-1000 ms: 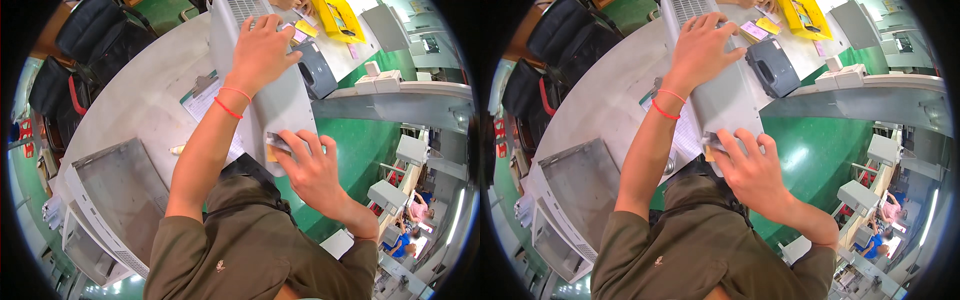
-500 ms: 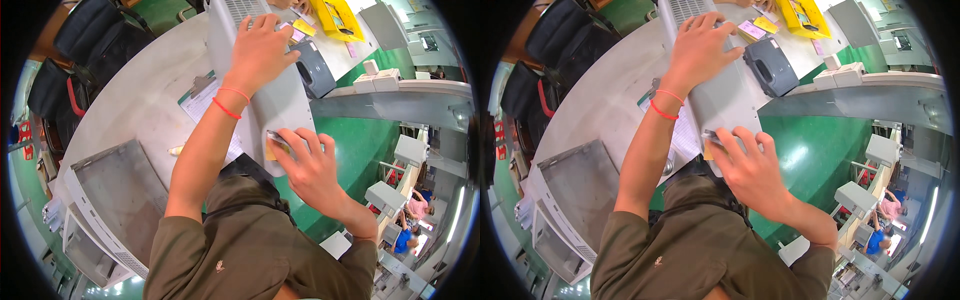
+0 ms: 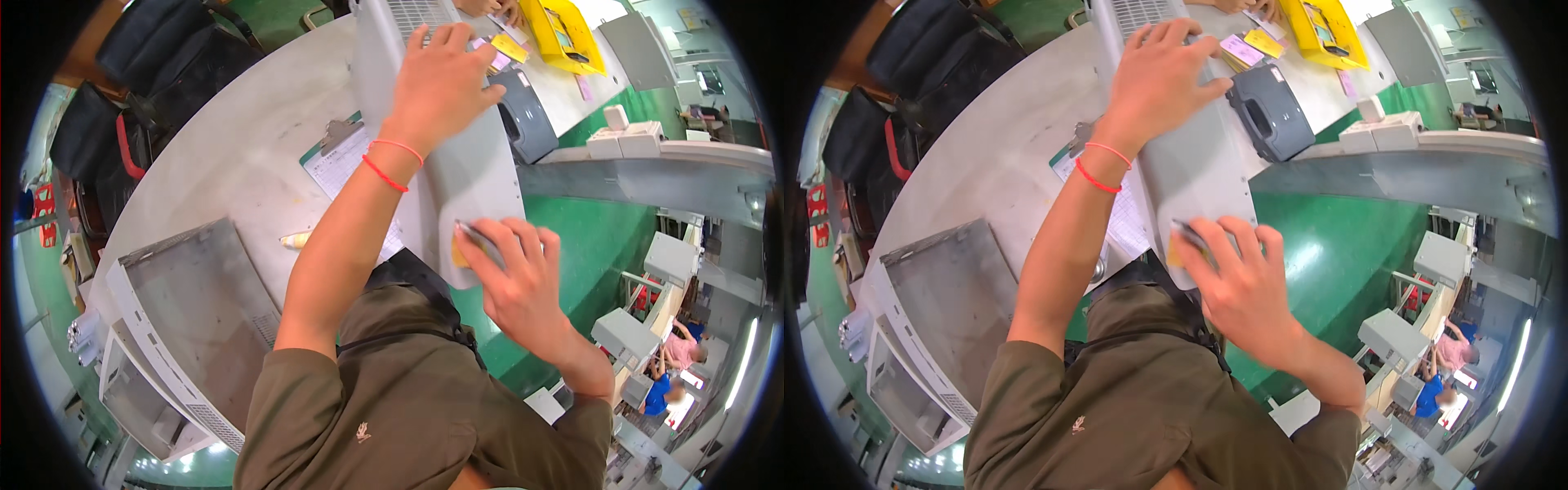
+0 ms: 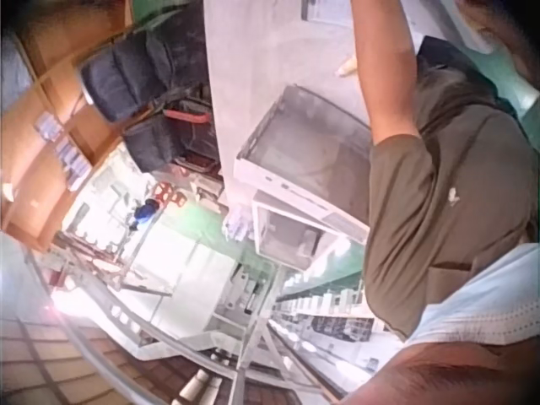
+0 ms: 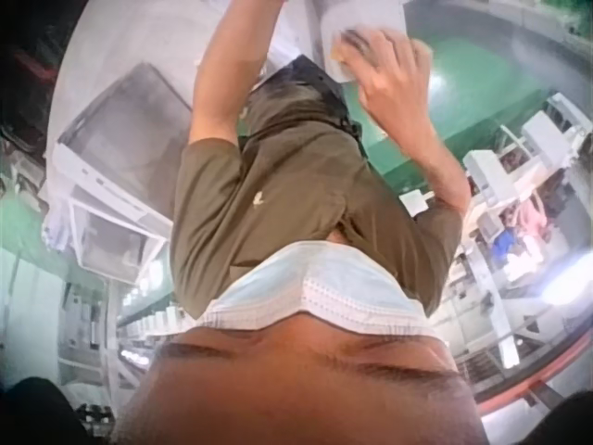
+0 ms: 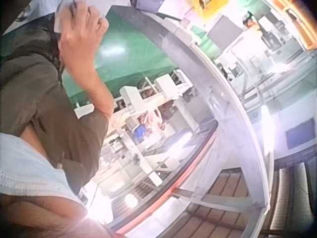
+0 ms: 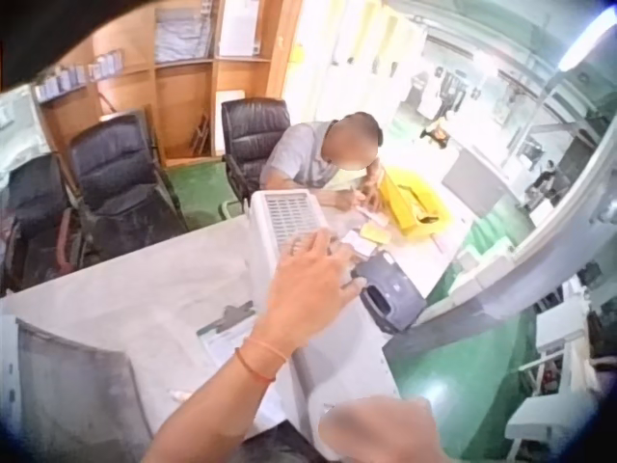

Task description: Sanding a metal housing, applying a sticker, and preparing a spray can for coating.

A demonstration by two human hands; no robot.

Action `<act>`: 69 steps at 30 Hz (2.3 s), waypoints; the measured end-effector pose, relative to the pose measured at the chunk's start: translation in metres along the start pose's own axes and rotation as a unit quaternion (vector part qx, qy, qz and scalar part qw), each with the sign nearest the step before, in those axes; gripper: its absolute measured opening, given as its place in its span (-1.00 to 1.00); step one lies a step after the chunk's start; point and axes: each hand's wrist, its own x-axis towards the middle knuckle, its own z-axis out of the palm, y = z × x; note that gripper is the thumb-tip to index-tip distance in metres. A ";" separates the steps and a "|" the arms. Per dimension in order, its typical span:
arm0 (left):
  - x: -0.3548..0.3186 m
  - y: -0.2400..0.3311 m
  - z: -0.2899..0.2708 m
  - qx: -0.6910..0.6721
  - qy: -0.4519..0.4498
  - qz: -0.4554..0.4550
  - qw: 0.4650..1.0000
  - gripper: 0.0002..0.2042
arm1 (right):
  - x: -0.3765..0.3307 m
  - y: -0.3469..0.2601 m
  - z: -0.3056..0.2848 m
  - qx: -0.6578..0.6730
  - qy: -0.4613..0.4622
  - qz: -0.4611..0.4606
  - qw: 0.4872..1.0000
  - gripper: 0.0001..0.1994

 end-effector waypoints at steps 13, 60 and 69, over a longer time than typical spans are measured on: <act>0.000 -0.001 -0.002 -0.005 -0.015 -0.006 1.000 -0.58 | 0.004 -0.008 -0.001 -0.052 -0.007 -0.002 0.999 -0.61; 0.002 0.001 0.000 -0.004 -0.015 -0.009 1.000 -0.56 | 0.009 -0.006 -0.010 -0.051 -0.036 -0.010 0.998 -0.60; 0.000 0.000 0.000 -0.007 -0.004 -0.008 1.000 -0.58 | 0.004 -0.002 -0.009 -0.044 -0.035 -0.012 0.998 -0.54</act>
